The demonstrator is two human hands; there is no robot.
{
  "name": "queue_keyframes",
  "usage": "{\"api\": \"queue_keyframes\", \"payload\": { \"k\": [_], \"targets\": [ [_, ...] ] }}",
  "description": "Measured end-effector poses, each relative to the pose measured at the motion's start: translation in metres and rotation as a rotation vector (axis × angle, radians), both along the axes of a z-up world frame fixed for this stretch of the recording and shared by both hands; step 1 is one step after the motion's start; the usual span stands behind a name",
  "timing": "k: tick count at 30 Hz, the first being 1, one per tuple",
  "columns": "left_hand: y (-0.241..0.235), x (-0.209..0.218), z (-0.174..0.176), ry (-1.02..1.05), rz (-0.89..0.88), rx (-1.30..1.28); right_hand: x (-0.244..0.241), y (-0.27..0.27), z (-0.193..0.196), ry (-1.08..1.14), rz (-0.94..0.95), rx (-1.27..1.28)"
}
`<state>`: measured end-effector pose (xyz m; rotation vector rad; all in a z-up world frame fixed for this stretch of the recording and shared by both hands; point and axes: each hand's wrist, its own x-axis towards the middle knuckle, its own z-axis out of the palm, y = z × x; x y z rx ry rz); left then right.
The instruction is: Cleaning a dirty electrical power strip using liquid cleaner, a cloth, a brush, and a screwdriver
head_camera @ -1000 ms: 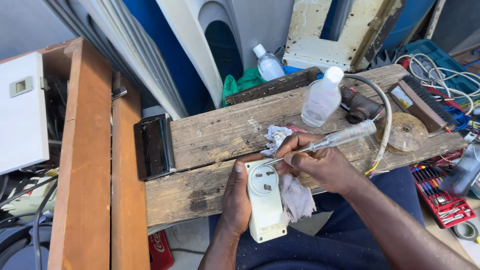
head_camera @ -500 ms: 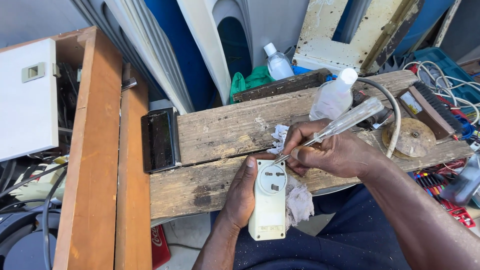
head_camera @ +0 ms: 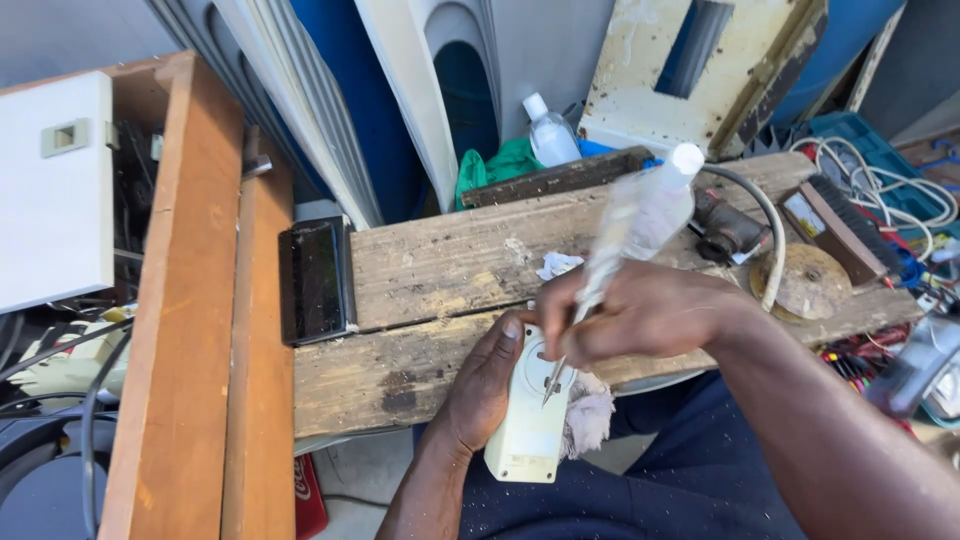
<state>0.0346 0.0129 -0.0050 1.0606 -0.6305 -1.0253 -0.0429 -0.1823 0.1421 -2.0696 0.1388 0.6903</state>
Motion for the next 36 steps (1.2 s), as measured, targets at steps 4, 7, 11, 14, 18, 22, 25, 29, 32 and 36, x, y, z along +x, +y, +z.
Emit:
{"api": "queue_keyframes", "payload": {
  "k": [4,7,11,14,18,22,25,29,32,36],
  "targets": [
    [0.005,-0.003,0.003,0.221,0.038,-0.011,-0.035,-0.022,-0.044,-0.602,-0.385,0.473],
    [0.004,0.001,0.004,0.262,0.074,0.025,-0.067,-0.009,-0.051,-0.564,-0.599,0.194],
    [0.001,-0.003,0.005,0.265,0.16,0.051,-0.091,0.037,-0.094,-0.211,-0.942,0.072],
    [-0.002,-0.002,0.0,0.464,0.247,0.138,-0.084,0.068,-0.09,-0.472,-0.743,0.17],
    [0.0,-0.004,0.002,0.441,0.151,-0.019,-0.088,0.063,-0.1,-0.21,-1.026,0.131],
    [0.001,-0.005,0.023,0.328,0.168,0.114,-0.083,0.058,-0.081,-0.497,-1.06,0.151],
    [-0.001,-0.006,0.016,0.249,0.191,0.223,-0.064,0.059,-0.092,-0.72,-0.866,-0.117],
    [0.0,-0.013,-0.011,0.236,0.306,0.215,-0.053,0.075,-0.109,-0.828,-0.856,-0.136],
    [-0.002,-0.017,0.014,0.253,0.393,0.291,-0.066,0.083,-0.135,-0.982,-0.735,-0.392],
    [-0.006,-0.019,0.005,0.045,0.465,0.34,-0.085,0.1,-0.142,-0.946,-0.724,-0.471]
  ]
}}
